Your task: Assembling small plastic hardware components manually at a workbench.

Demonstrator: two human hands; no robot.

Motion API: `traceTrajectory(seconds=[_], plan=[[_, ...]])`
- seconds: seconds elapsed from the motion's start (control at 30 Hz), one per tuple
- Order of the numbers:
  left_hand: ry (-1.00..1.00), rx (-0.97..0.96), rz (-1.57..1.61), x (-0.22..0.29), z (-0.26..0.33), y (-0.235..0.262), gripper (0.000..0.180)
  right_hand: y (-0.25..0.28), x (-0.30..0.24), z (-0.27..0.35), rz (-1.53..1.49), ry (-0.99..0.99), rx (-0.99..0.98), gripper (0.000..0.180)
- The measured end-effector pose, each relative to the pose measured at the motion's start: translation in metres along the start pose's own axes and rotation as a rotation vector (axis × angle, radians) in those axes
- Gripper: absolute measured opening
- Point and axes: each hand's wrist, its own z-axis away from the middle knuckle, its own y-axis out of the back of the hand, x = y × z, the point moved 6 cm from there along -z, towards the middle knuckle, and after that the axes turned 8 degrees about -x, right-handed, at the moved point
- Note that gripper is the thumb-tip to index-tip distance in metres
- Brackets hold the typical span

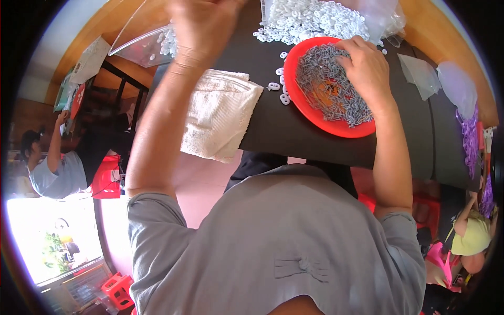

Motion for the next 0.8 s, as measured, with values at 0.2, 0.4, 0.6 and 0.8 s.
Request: traceTrajectory(seconds=[0.2,0.4,0.6,0.8], plan=[[0.227,-0.583,-0.139,-0.06,0.052,-0.095,0.016,-0.022,0.045,-0.003,0.238,-0.261,-0.205,0.026],[0.301,-0.774,-0.246,-0.084,0.069,-0.124,0.019,-0.015,0.05,-0.006,0.275,-0.228,-0.151,0.021],[0.323,-0.823,-0.123,-0.092,0.072,-0.124,0.023,-0.009,0.0,-0.001,-0.278,0.082,-0.077,0.012],[0.348,-0.849,-0.11,-0.088,0.076,-0.123,0.023,-0.026,-0.039,0.007,-0.057,0.282,-0.235,0.016]])
